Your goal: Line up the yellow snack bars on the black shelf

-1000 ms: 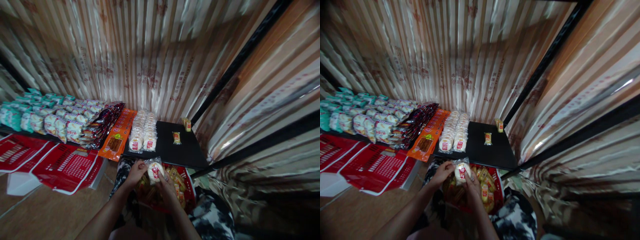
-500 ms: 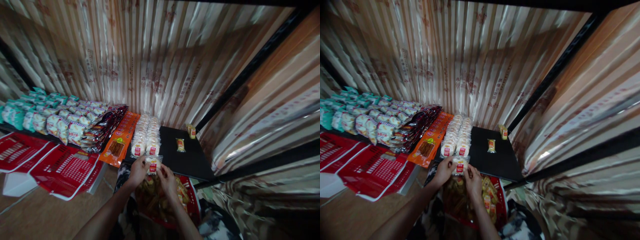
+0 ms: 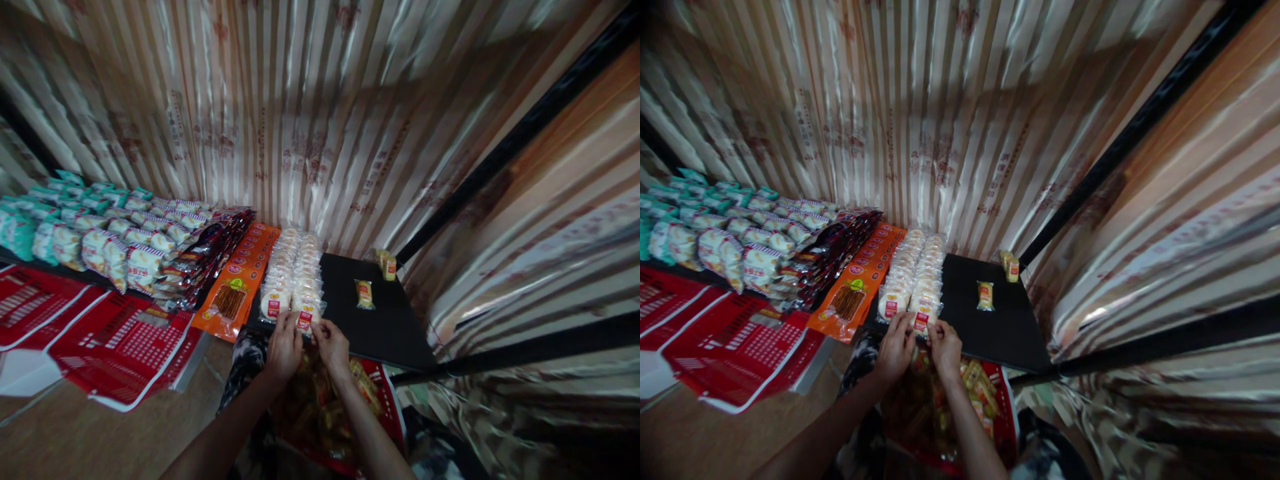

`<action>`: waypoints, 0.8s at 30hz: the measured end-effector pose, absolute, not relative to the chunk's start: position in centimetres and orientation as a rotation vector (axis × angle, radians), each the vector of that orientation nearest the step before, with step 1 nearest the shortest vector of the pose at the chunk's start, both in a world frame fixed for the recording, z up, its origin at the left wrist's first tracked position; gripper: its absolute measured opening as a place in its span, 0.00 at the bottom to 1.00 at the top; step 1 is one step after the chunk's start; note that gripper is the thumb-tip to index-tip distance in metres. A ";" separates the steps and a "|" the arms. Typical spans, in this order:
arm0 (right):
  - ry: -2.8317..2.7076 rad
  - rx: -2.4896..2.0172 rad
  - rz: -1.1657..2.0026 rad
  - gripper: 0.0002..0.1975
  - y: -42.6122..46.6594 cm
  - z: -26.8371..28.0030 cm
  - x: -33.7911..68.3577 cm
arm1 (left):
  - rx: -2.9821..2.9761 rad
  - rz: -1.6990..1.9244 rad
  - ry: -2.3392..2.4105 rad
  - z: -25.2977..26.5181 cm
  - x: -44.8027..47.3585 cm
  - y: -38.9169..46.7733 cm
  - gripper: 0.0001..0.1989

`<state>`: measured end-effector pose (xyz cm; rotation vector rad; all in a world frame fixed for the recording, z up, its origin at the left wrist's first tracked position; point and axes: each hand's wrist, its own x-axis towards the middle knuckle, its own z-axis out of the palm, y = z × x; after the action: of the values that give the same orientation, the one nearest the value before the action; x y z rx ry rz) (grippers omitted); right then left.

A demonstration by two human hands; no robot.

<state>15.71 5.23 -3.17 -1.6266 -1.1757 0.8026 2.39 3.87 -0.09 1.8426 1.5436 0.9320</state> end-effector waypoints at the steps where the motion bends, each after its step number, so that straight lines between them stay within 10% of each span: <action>1: -1.183 -1.631 0.794 0.19 5.4 -3.1 15.8 | 1.879 0.903 1.544 -0.3 2.4 3.7 0.21; 24: -1.002 -1.597 0.674 0.19 3.4 -2.9 14.9 | 2.022 0.976 1.505 -1.8 3.4 2.4 0.19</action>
<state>14.93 3.44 -2.91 -1.5975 -1.0019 0.6735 3.37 2.43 -1.80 2.0218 1.5053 0.9765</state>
